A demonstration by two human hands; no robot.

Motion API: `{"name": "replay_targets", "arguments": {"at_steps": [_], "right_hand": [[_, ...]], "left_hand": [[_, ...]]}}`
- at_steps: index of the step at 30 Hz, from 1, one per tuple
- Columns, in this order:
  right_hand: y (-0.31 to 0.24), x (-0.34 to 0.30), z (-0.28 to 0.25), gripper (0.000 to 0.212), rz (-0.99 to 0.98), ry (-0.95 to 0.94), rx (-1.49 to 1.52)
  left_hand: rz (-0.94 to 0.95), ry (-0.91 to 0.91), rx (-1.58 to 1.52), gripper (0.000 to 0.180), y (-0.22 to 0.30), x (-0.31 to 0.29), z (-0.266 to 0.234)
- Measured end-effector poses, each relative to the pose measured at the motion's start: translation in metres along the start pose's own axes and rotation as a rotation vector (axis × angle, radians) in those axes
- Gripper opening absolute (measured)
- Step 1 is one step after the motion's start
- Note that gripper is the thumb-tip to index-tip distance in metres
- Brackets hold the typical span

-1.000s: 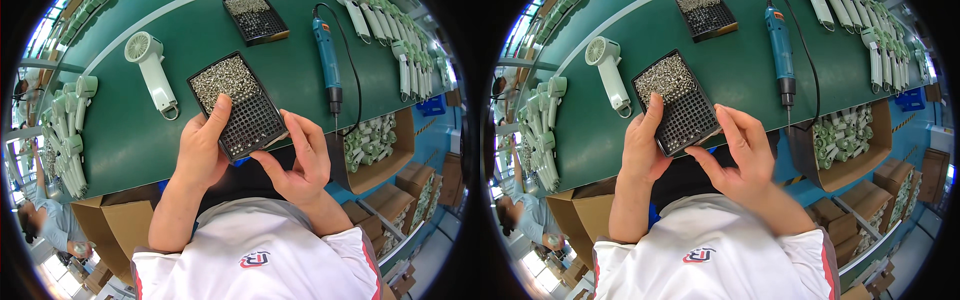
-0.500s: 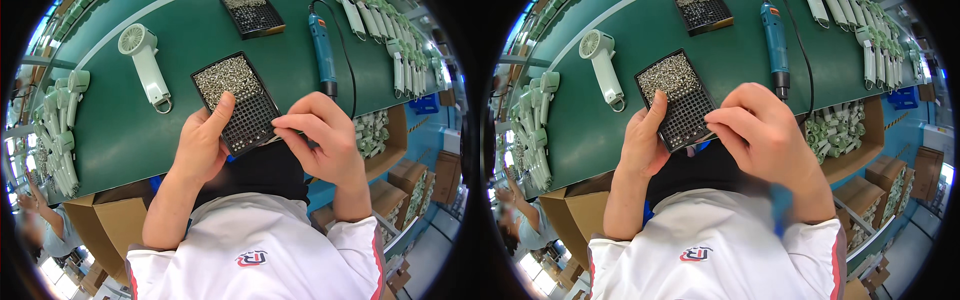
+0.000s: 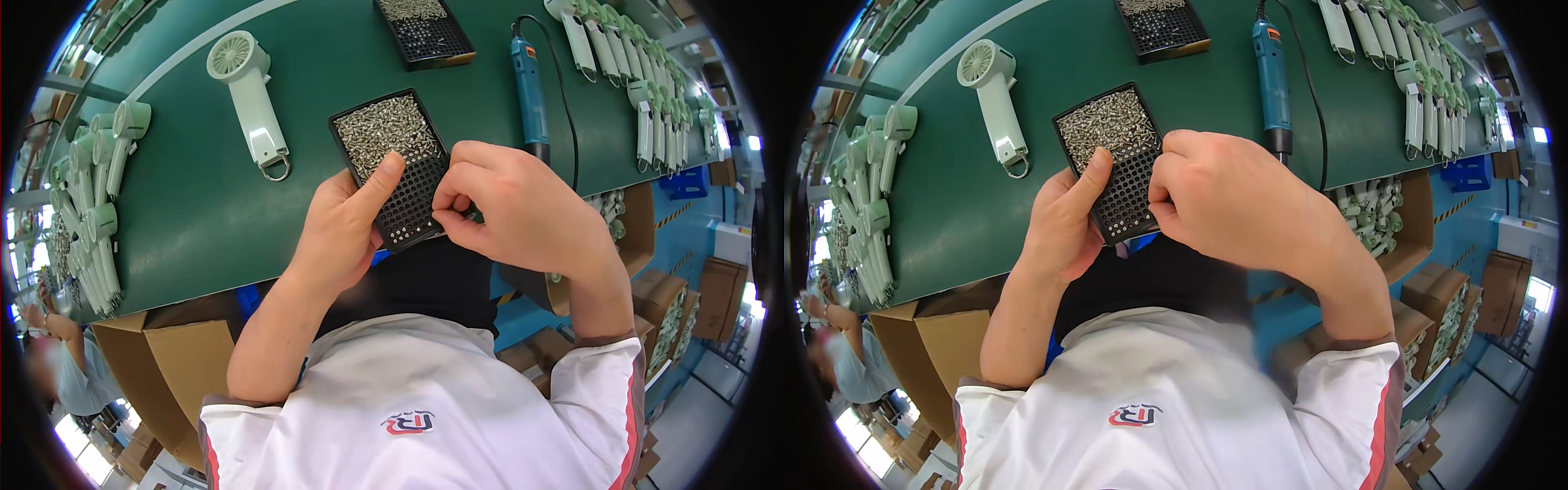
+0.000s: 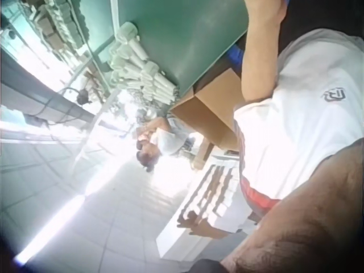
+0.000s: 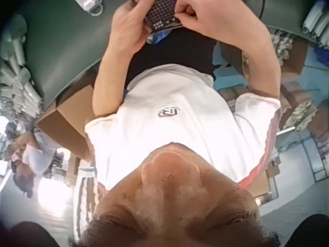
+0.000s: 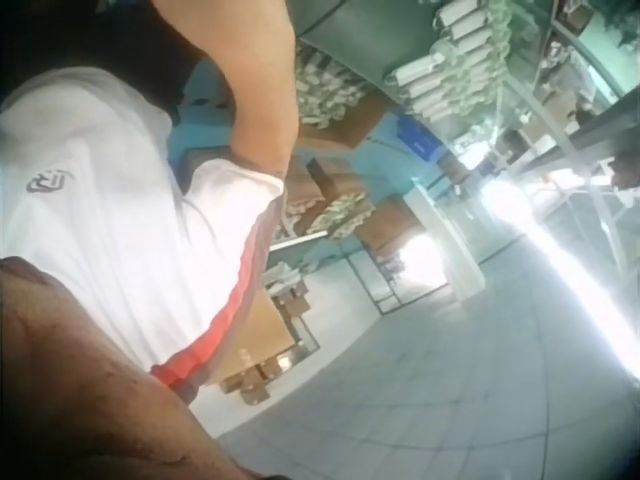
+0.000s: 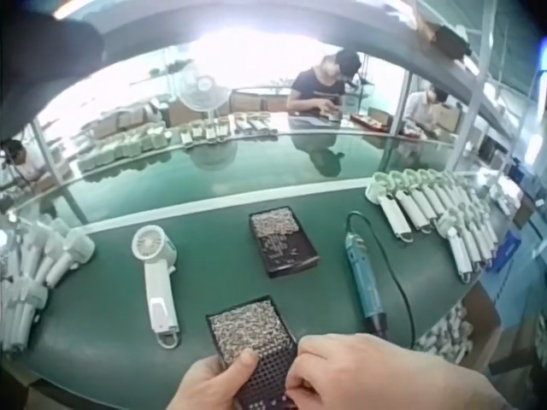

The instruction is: The worker is using an electric screwdriver to assemble small handheld portable fans at a factory workbench.

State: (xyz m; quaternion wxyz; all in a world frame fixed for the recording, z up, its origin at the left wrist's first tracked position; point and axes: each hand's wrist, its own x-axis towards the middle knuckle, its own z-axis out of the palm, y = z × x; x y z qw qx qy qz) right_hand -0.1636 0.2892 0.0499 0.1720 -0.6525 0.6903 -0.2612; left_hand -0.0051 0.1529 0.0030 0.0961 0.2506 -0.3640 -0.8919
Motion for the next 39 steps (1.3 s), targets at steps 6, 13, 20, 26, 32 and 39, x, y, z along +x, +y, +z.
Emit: {"name": "replay_targets", "arguments": {"at_steps": [6,13,20,26,32,39], "right_hand": [[0.002,0.003,-0.002,0.011,-0.002,0.020,0.023],[0.009,-0.002,-0.009,0.008,0.161,0.078,0.219],[0.015,-0.004,-0.010,0.013,0.015,0.202,0.128],[0.017,0.001,0.000,0.016,-0.121,0.233,0.112],[0.011,0.010,0.004,0.015,0.228,0.282,0.149],[0.023,0.025,0.018,0.019,0.309,0.385,0.101]], "left_hand": [[-0.028,0.018,0.068,0.042,0.003,0.006,-0.007],[0.034,0.119,0.073,0.034,0.002,0.006,-0.013],[0.024,0.179,0.024,0.035,0.002,0.006,-0.001],[0.023,0.122,0.101,0.032,0.003,0.010,-0.011],[0.027,0.145,0.085,0.030,0.013,0.021,-0.001],[-0.009,0.162,0.066,0.037,0.033,0.037,0.004]]}}
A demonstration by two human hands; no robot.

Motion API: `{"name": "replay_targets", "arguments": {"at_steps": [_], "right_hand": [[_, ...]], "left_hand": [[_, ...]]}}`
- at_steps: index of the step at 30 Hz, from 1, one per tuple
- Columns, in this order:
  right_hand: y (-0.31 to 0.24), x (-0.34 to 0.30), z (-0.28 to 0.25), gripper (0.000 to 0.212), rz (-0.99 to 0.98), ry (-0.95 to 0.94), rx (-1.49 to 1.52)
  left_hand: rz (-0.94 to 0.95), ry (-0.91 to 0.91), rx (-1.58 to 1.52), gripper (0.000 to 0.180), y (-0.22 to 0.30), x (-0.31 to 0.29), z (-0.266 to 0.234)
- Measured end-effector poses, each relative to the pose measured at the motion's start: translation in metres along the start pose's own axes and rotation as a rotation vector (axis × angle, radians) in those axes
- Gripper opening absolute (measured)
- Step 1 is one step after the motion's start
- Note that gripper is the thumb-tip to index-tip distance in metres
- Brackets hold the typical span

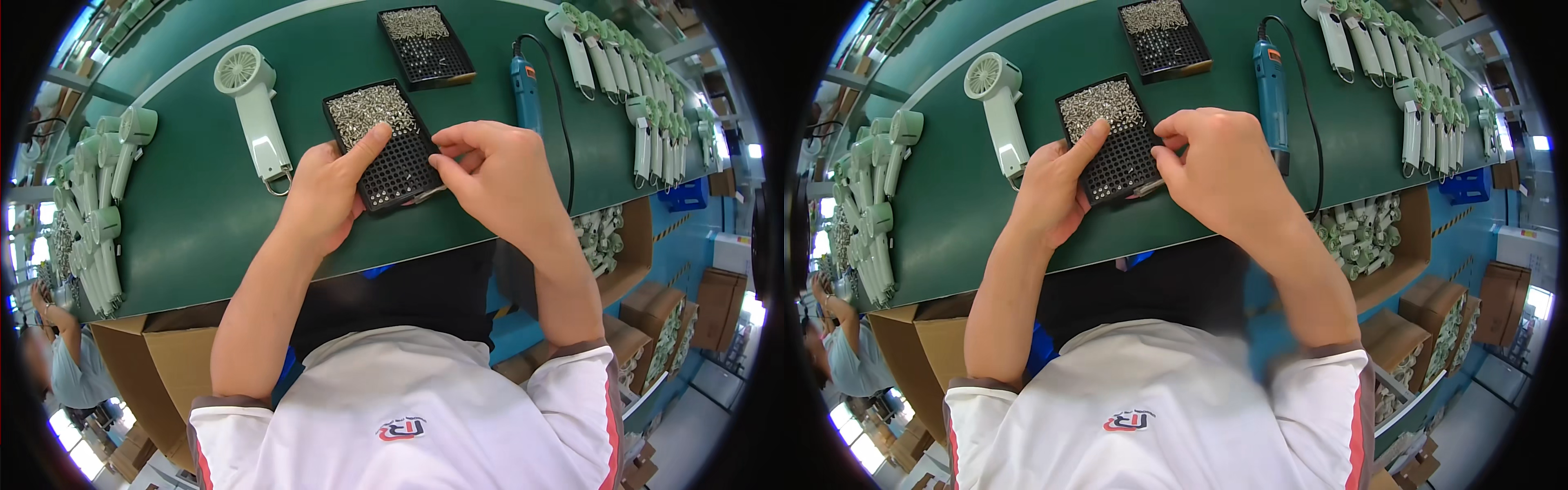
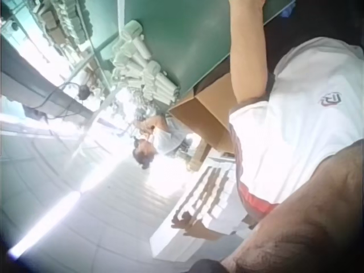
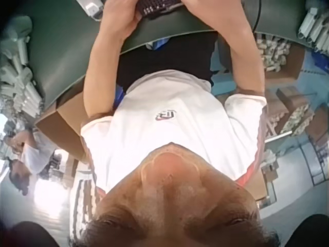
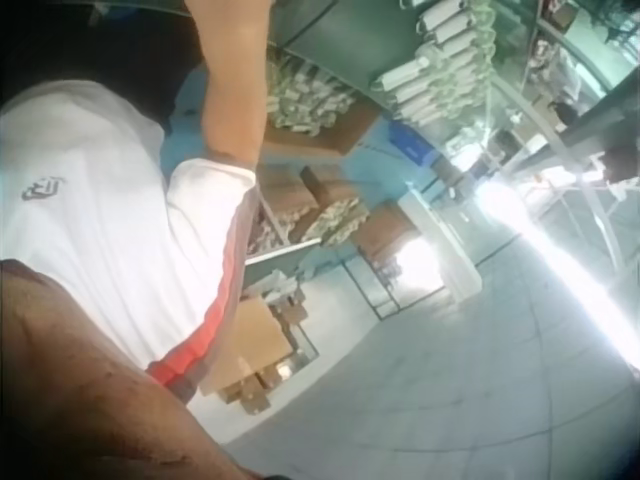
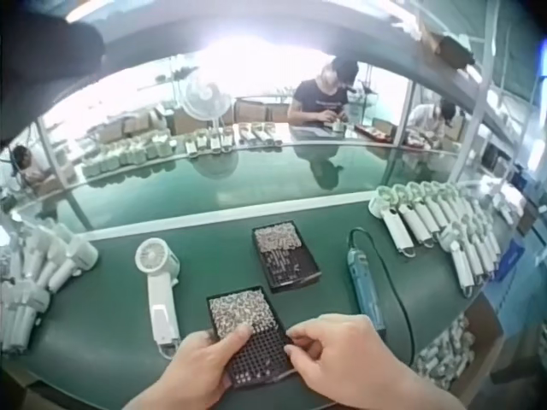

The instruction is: The worker is using an electric screwdriver to assemble small handheld portable fans at a factory workbench.

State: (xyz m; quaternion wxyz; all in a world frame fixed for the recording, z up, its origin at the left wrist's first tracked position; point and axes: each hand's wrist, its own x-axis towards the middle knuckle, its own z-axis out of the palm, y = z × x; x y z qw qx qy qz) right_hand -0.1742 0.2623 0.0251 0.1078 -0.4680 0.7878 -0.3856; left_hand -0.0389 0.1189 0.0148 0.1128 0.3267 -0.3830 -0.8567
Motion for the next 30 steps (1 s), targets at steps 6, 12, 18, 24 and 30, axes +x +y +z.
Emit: {"name": "replay_targets", "arguments": {"at_steps": [6,12,18,24,30], "right_hand": [[0.000,0.005,0.016,0.015,-0.111,0.080,-0.165],[0.002,0.004,0.029,0.009,-0.194,0.097,-0.145],[-0.001,0.009,0.021,0.009,-0.233,0.060,-0.162],[-0.008,0.017,0.010,0.009,-0.250,-0.156,-0.121],[-0.010,0.020,0.018,0.010,-0.265,-0.277,-0.180]], "left_hand": [[-0.047,-0.017,0.137,0.046,0.019,0.001,-0.018],[0.196,0.316,0.861,0.043,0.012,-0.027,-0.035],[0.363,0.322,0.887,0.037,-0.006,-0.034,-0.041],[0.355,0.315,0.800,0.032,-0.010,-0.041,-0.042],[0.365,0.315,0.737,0.026,-0.012,-0.049,-0.042]]}}
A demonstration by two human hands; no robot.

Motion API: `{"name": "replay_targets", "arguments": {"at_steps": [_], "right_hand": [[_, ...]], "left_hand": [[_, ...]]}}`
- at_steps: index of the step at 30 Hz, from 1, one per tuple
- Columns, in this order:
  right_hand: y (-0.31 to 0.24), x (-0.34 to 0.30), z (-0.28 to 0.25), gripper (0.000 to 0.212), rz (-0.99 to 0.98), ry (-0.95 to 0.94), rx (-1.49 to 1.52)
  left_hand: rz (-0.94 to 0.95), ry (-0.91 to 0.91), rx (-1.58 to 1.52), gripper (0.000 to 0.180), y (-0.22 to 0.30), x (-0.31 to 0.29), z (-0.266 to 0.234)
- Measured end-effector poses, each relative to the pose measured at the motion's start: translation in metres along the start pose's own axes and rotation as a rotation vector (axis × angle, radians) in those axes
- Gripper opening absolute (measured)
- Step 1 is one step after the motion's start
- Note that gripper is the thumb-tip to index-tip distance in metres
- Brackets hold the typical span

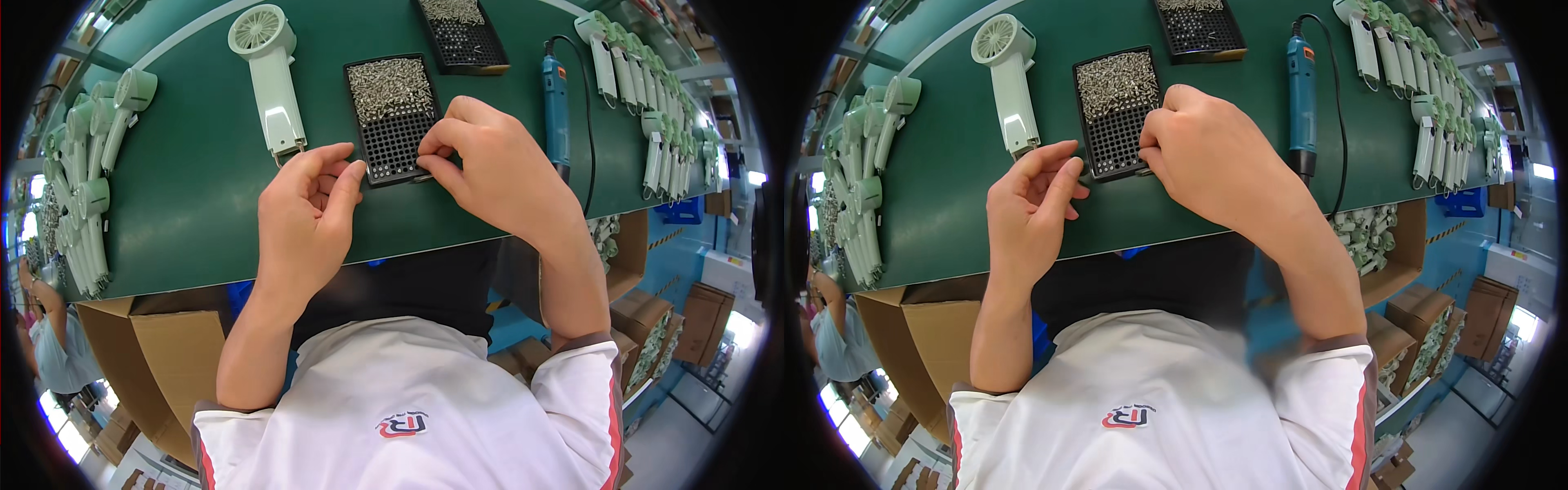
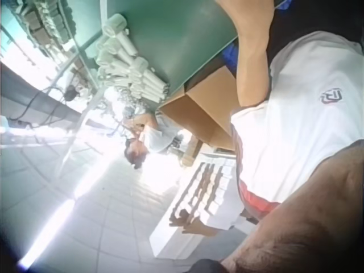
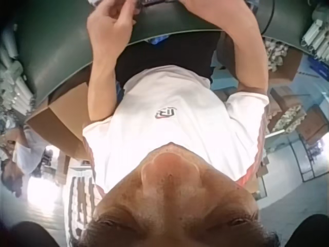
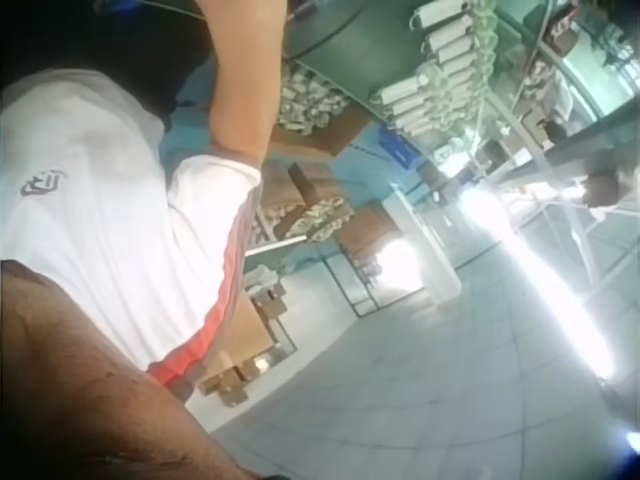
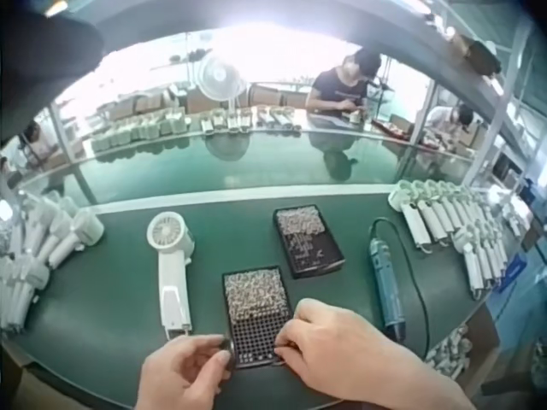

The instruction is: The worker is using an electric screwdriver to assemble small handheld portable fans at a factory workbench.

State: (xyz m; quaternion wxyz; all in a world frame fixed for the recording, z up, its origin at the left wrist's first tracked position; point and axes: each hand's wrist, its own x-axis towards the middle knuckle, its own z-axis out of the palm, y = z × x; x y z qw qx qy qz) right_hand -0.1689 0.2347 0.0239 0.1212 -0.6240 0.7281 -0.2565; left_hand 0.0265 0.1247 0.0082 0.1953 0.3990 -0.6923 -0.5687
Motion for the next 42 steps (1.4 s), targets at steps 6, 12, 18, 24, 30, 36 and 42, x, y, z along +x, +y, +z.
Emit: {"name": "replay_targets", "arguments": {"at_steps": [6,12,18,24,30,36,42], "right_hand": [[0.001,0.006,0.000,0.009,0.020,-0.062,-0.114],[0.000,0.002,-0.005,0.008,0.069,0.014,-0.121],[-0.024,-0.034,-0.010,0.011,0.135,0.105,0.464],[-0.038,-0.062,0.011,0.013,0.214,0.186,0.589],[-0.040,-0.067,0.015,0.015,0.130,0.299,0.420],[-0.021,-0.058,-0.003,0.015,0.054,0.447,0.140],[0.046,-0.053,-0.018,0.042,0.560,0.544,-0.534]], "left_hand": [[0.016,0.028,-0.086,0.020,0.000,-0.003,-0.001],[0.193,0.049,-0.151,0.020,-0.011,-0.009,0.002],[0.087,-0.159,-0.472,0.031,-0.006,-0.034,0.020],[-0.010,-0.290,-0.783,0.023,-0.022,-0.053,0.036],[-0.168,-0.304,-1.001,0.021,-0.023,-0.056,0.043],[-0.276,-0.255,-1.033,0.014,-0.016,-0.055,0.044],[-0.092,-0.308,-0.841,0.005,-0.019,-0.052,0.035]]}}
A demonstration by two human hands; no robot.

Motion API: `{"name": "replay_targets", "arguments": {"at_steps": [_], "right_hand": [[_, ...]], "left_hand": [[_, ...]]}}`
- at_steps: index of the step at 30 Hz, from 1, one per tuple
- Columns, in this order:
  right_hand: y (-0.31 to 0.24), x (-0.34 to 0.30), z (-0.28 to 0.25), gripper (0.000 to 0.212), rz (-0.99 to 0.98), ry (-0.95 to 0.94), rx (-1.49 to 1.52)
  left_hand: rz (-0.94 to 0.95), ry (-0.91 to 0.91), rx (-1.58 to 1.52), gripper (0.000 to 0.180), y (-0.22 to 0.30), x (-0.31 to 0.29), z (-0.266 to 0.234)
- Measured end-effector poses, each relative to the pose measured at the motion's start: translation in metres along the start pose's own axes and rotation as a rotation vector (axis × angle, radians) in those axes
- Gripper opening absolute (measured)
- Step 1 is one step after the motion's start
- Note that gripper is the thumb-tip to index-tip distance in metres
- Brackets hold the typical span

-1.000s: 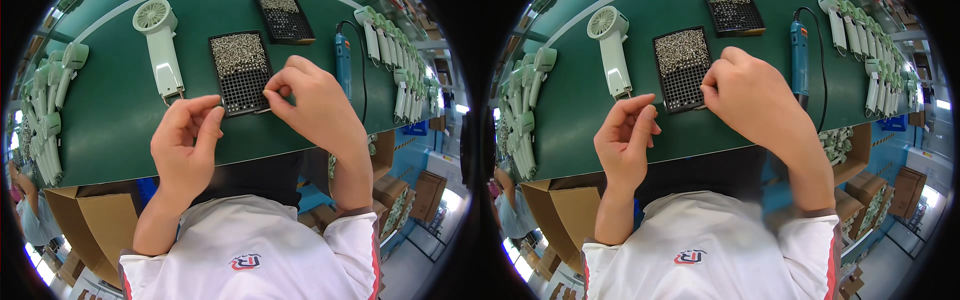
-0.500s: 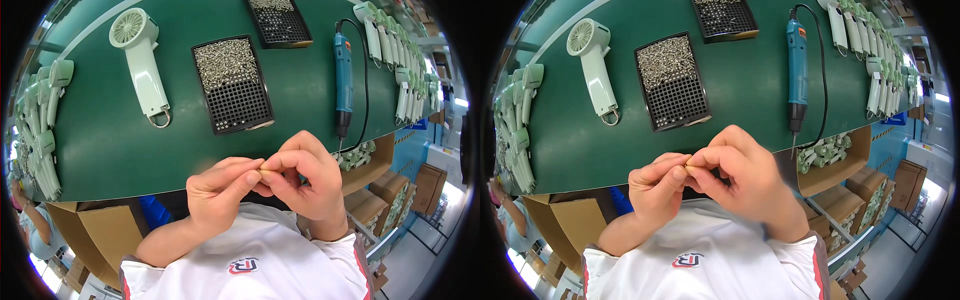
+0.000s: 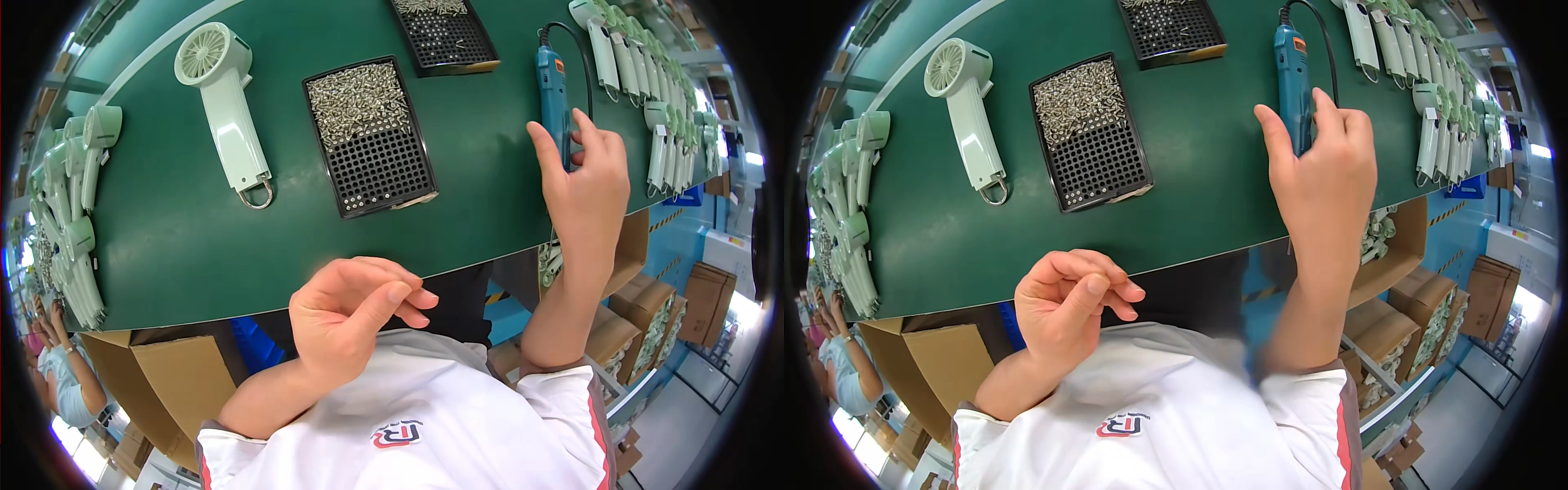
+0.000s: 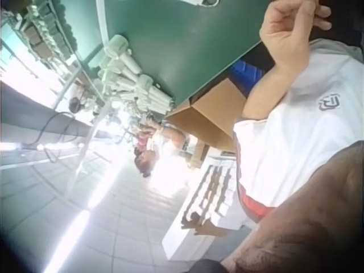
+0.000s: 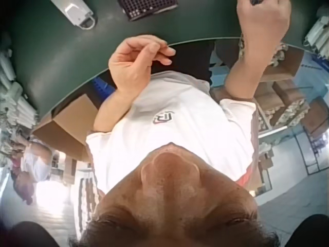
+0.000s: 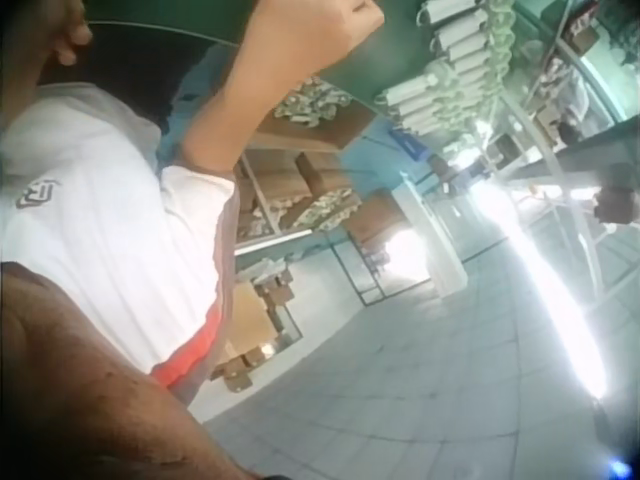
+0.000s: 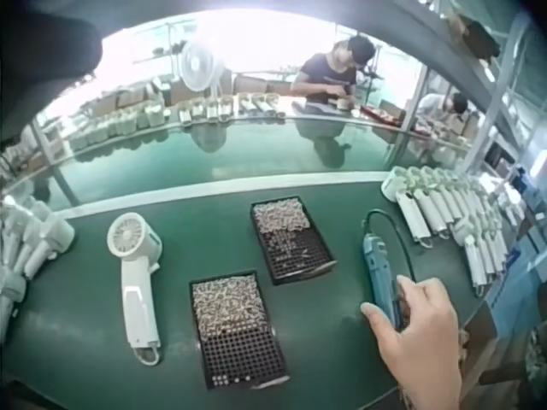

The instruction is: The worker is using an electric screwdriver to assemble small handheld portable fans at a factory workbench.

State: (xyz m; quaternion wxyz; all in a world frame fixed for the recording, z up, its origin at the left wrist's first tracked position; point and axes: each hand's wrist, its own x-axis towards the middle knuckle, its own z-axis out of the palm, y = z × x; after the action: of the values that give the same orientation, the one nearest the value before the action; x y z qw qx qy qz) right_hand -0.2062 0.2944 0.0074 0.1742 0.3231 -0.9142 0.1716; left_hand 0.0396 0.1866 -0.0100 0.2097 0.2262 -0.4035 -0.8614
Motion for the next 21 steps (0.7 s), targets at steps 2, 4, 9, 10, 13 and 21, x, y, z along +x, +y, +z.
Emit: {"name": "replay_targets", "arguments": {"at_steps": [2,4,9,10,13,21], "right_hand": [[0.005,0.004,0.009,0.062,0.063,-0.108,-0.179],[0.007,0.007,0.014,0.057,0.091,-0.134,-0.149],[0.008,0.019,-0.006,0.046,0.449,-0.472,0.292],[0.012,0.012,-0.007,0.045,0.513,-0.376,0.506],[0.005,-0.005,-0.012,0.047,0.547,-0.140,0.928],[-0.028,-0.007,-0.025,0.050,0.503,-0.089,1.616]], "left_hand": [[0.021,-0.023,0.023,0.004,0.000,-0.001,-0.005],[0.042,-0.042,0.047,0.005,0.000,-0.003,-0.008],[0.078,-0.003,0.082,0.018,0.001,-0.006,-0.010],[0.081,-0.004,0.082,0.018,0.001,-0.005,-0.011],[0.172,-0.014,0.131,0.024,-0.003,0.002,-0.013],[0.223,-0.037,0.164,0.032,-0.009,0.019,-0.006]]}}
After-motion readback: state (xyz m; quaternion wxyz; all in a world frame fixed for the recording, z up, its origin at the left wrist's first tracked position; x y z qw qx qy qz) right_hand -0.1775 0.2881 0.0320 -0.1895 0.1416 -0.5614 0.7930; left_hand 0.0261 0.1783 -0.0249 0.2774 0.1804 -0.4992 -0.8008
